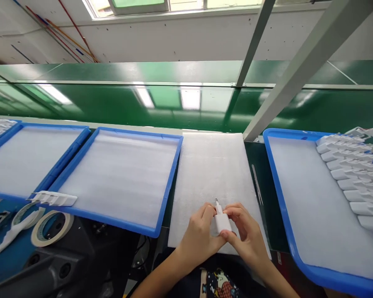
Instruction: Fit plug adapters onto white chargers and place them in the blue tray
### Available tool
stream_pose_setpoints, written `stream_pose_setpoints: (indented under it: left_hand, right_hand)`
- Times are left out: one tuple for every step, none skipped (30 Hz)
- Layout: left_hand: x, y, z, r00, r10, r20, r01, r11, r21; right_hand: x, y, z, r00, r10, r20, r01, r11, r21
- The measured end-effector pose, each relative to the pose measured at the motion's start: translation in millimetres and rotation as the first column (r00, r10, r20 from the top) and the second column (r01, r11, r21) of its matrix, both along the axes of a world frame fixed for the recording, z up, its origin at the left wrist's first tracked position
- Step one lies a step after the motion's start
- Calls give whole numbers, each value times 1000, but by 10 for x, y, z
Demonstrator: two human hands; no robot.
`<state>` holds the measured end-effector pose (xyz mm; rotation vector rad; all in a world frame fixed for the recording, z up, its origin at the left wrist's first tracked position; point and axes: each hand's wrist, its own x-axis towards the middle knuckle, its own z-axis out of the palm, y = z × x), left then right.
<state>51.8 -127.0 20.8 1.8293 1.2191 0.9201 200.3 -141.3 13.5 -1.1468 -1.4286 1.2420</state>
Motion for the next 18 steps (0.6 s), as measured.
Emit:
stream_pose_setpoints:
  left_hand:
    - [3,-2,-10,1000,-1,-18,1,1000,-6]
    - [6,-6,-19,999,1,-32,-2,1000,-9]
    - [9,-11,-25,999,5,-49,-5,1000,-13]
    - [10,-17,-28,997,7,-75,-8,1000,-18]
    - [12,-25,-26,993,11,-115,-14,1000,-25]
    - [12,-36,-17,986,16,-168,-22,999,-34]
    - [12,-51,-3,973,20,-228,-30,999,-41]
    - [11,-69,15,958,24,-287,-39,998,-46]
    - [12,-90,36,941,32,-338,-50,998,-46]
    - [13,-112,57,927,38,-373,-58,997,-42]
    - [16,-135,73,919,40,-392,-58,998,-34]
    - [21,-155,82,916,34,-399,-47,999,-25]
    - [27,-172,83,917,25,-397,-34,999,-15]
    - [34,-184,74,922,19,-388,-22,1000,-5]
    - [39,-192,58,929,13,-371,-11,1000,6]
    - [42,-196,37,935,10,-354,-4,1000,18]
    - [40,-198,17,939,10,-345,-1,1000,27]
    - [33,-198,1,939,11,-344,-1,1000,31]
  right_hand:
    - [7,-3,-21,1000,2,3,-2,1000,-3]
    - [14,-5,-43,1000,1,8,-1,1000,-3]
    - [21,-8,-65,1000,-2,15,2,1000,2]
    - [27,-12,-89,1000,-7,25,7,1000,9]
    - [31,-17,-114,999,-11,42,10,1000,18]
    - [33,-25,-141,998,-16,67,14,999,30]
    - [33,-35,-168,994,-24,105,19,999,47]
    - [33,-47,-194,987,-37,157,26,997,70]
    - [32,-59,-217,974,-56,219,35,994,101]
    - [31,-70,-237,956,-81,282,43,989,141]
    - [33,-79,-251,936,-108,335,47,981,186]
    - [37,-84,-262,918,-133,373,47,972,229]
    - [43,-85,-268,908,-146,393,43,964,261]
    - [53,-82,-271,908,-144,394,33,961,276]
    - [65,-76,-273,915,-125,384,18,962,271]
    - [77,-67,-275,924,-93,371,-3,968,251]
    - [89,-58,-279,931,-55,360,-29,974,223]
    - [98,-49,-286,935,-17,354,-57,979,196]
